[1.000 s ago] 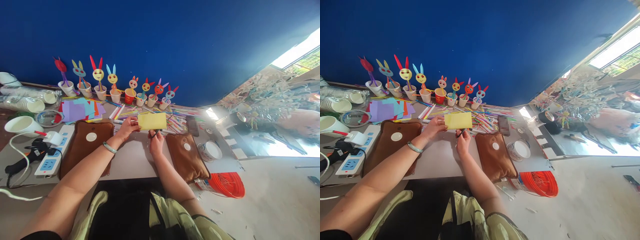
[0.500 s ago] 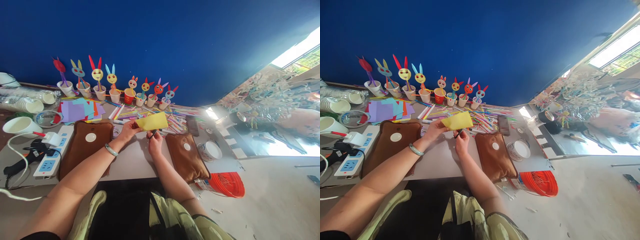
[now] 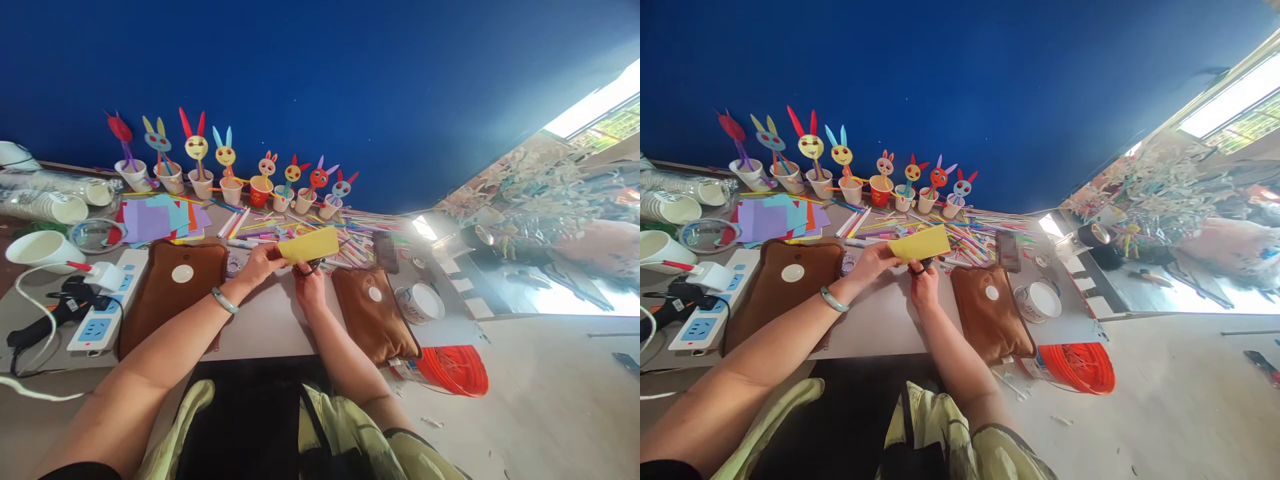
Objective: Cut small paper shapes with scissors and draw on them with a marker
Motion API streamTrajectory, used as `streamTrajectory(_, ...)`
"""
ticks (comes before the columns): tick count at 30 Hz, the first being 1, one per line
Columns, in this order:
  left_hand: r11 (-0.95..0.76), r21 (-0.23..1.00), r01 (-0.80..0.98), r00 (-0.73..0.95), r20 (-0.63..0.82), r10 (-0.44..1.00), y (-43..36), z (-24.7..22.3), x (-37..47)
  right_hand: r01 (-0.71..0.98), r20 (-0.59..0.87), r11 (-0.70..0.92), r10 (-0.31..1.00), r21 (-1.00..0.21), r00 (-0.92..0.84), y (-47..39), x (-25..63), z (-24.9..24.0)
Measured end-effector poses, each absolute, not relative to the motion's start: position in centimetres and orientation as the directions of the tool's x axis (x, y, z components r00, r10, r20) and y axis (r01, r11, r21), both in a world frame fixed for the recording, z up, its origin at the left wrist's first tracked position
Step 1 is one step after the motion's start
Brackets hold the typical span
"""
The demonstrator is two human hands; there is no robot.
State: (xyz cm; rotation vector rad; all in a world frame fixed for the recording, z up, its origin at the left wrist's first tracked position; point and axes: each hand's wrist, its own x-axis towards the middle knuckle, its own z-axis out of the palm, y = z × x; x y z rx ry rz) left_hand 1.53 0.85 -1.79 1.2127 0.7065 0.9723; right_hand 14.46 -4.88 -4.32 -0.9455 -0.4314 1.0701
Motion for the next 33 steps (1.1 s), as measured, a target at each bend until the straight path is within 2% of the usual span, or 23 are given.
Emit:
streamTrajectory(10,0.334,0.879,-0.34,0.424,-0.174,0.889,0.9,-1.6,1.7,-0.432,-0.048,0.195,0.87,-0.88,0.492,-5.0,14.5,-4.6)
streamTrajectory(14,0.325,0.884,-0.336,0.426,-0.165,0.889,0.8,-1.5,1.7,-0.37,-0.024,0.2,0.854,-0.907,0.52,-5.0,14.4,-4.4)
streamTrajectory(18,0.277,0.904,-0.326,0.427,-0.12,0.896,0.8,-1.4,1.7,-0.238,0.013,0.172,0.835,-0.956,0.551,-5.0,14.4,-4.0)
streamTrajectory(23,0.28,0.89,-0.359,0.333,-0.158,0.929,1.5,-1.0,1.1,-0.109,0.061,0.151,0.812,-0.982,0.581,-6.6,14.3,-2.4)
streamTrajectory(27,0.285,0.872,-0.398,0.265,-0.188,0.946,2.4,-0.6,0.2,0.08,0.112,0.088,0.916,-0.993,0.385,-9.9,14.9,-0.5)
streamTrajectory(30,0.248,0.868,-0.43,0.265,-0.142,0.954,2.7,-0.4,-0.2,0.291,-0.049,-0.077,0.994,-0.954,0.101,-12.1,16.1,0.3)
streamTrajectory(33,0.266,0.857,-0.441,0.275,-0.153,0.949,2.6,-0.2,-0.1,0.478,-0.241,-0.208,0.97,-0.853,-0.008,-12.9,17.3,0.5)
